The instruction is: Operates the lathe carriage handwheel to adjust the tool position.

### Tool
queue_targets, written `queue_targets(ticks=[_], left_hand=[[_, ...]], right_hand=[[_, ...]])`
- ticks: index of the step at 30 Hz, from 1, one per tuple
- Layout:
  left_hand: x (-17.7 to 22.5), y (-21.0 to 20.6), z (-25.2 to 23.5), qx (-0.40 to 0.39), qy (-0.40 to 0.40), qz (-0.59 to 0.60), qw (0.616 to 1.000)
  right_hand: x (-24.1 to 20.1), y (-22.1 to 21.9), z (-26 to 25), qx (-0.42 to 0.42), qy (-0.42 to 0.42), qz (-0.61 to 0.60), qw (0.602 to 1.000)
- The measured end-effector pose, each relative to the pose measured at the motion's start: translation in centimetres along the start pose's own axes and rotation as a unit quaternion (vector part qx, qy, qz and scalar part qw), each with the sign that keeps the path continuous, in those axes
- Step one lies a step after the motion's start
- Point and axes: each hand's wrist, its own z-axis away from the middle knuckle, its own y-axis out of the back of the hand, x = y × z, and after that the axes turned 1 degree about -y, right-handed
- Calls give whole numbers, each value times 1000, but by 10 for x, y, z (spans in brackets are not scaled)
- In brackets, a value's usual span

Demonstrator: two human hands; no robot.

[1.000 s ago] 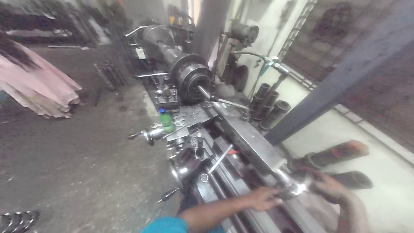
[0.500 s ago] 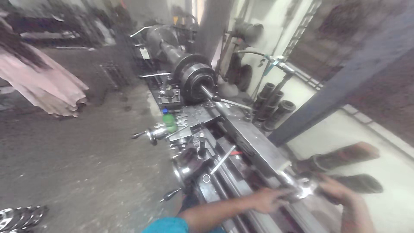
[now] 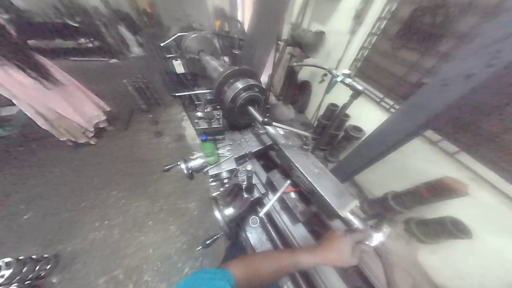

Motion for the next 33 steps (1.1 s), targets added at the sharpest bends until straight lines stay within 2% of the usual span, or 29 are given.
queue_targets(ticks=[1,2,4,6,7,8,10,11,12,14,16,17,19,21,22,25,27,29,30,32,33], left_hand=[[5,3,0,-3,11,2,1000],[9,5,-1,-6,21,1,1000],[14,7,-3,-9,32,-6,999],[16,4,-6,-1,39,-21,999],[16,3,-7,2,44,-33,999],[18,3,-9,2,48,-43,998],[23,5,-14,2,61,-53,997],[25,5,-16,4,64,-54,996],[25,6,-18,3,67,-50,996],[22,4,-20,2,67,-30,997],[15,2,-19,11,48,-14,999],[14,2,-17,15,41,-7,999],[14,2,-12,18,42,0,999],[12,0,-8,22,44,0,999],[10,0,-7,26,39,-1,999],[8,-2,-5,35,12,3,999],[9,-2,-2,35,9,6,999],[9,-1,0,38,4,9,999],[9,-1,1,39,-1,10,999],[9,-2,2,40,-7,8,999],[9,-1,3,38,-7,6,999]], right_hand=[[-28,70,-3,-225,-48,-29,973],[-48,109,-4,-301,-70,-58,949],[-66,139,6,-295,-68,-106,947],[-71,150,4,-357,-35,-58,932],[-65,138,10,-345,-13,-42,938],[-53,98,28,-195,-6,-111,974],[-47,84,25,-263,-10,-62,963],[-41,69,26,-270,-12,-48,962],[-32,45,32,-242,-4,-42,969],[-18,6,44,-124,20,-79,989],[-28,39,35,-248,9,-44,968],[-32,48,35,-244,5,-64,968],[-35,40,44,-123,-3,-144,982],[-47,79,33,-261,-29,-108,959],[-49,80,32,-275,-41,-110,954],[-39,48,46,-218,-56,-167,960],[-40,52,48,-230,-57,-171,956],[-38,38,54,-186,-51,-199,961],[-37,41,52,-216,-38,-172,960],[-27,7,60,-130,-20,-164,978],[-23,10,58,-191,-7,-128,973]])
